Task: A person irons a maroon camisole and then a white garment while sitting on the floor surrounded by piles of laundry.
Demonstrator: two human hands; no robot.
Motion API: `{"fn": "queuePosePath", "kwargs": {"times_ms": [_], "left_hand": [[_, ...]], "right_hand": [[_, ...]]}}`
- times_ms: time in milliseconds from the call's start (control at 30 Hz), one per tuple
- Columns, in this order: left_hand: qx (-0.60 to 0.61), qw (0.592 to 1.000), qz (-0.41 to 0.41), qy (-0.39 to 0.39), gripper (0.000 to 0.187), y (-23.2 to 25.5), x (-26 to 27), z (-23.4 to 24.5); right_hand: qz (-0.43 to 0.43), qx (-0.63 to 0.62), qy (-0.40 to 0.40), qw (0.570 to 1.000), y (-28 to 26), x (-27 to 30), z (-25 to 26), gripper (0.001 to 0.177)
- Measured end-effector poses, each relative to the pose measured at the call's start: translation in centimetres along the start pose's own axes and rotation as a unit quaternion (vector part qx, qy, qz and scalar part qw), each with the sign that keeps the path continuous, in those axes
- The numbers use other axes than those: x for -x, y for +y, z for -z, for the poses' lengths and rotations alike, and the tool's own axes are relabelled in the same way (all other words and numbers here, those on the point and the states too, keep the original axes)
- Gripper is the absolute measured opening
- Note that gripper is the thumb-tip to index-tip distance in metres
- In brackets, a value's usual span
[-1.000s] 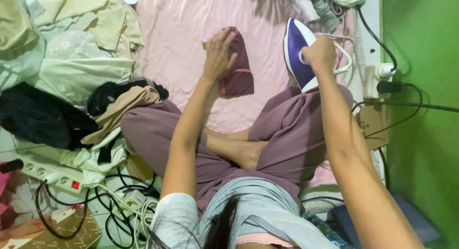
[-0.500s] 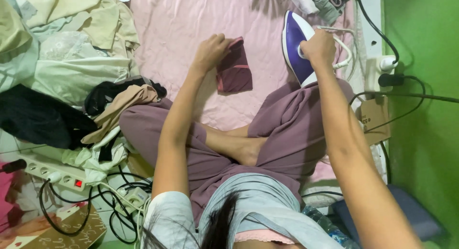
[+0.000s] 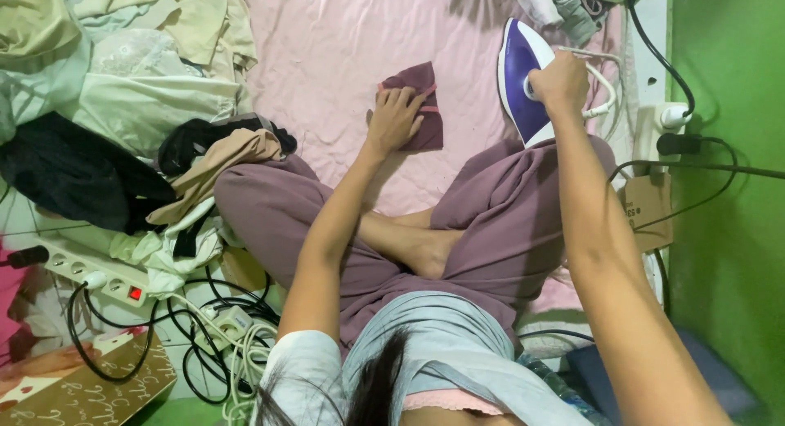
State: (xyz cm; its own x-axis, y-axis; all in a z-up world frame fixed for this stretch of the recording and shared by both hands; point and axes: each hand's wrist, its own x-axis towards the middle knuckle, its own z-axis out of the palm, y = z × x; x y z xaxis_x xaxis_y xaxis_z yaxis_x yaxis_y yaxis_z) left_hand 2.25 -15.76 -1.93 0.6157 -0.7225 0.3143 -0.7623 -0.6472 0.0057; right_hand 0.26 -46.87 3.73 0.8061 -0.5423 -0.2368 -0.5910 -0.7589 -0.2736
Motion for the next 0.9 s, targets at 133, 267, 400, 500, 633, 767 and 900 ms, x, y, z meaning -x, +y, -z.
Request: {"fn": "queuePosePath", "kwargs": {"times_ms": [133, 267, 400, 500, 633, 767, 900], "left_hand": [[0.016, 0.998, 0.064, 0.009, 0.025, 0.5, 0.1, -1.1], [0.135, 0.985, 0.074, 0.075, 0.03, -0.5, 0.9, 1.7], [0.085, 0.989, 0.119, 0.011, 0.048, -2.5, 3.2, 3.3], [0.028, 0.995, 0.096, -0.011, 0.061, -3.5, 4.1, 1.8], [0.002, 0.996, 0.091, 0.026, 0.054, -3.2, 3.1, 0.3], [0.017, 0.988, 0.109, 0.105, 0.014, -3.1, 2.4, -2.4], [0.027, 0.99, 0.097, 0.098, 0.005, -2.6, 3.0, -0.4]], "right_hand": [[-0.018, -0.005, -0.01, 1.0, -0.3, 0.2, 0.4, 0.023], [0.003, -0.003, 0.001, 1.0, 0.2, 0.2, 0.1, 0.028], [0.053, -0.041, -0.022, 0.998, 0.1, 1.1, 0.4, 0.027], [0.027, -0.16, -0.106, 0.981, -2.5, 3.8, 3.9, 0.019], [0.038, -0.172, -0.103, 0.979, -3.1, 4.4, 3.0, 0.02], [0.164, -0.055, 0.049, 0.984, -3.0, 4.2, 1.1, 0.032], [0.312, 0.013, 0.228, 0.922, -3.5, 7.8, -0.1, 0.038]]}}
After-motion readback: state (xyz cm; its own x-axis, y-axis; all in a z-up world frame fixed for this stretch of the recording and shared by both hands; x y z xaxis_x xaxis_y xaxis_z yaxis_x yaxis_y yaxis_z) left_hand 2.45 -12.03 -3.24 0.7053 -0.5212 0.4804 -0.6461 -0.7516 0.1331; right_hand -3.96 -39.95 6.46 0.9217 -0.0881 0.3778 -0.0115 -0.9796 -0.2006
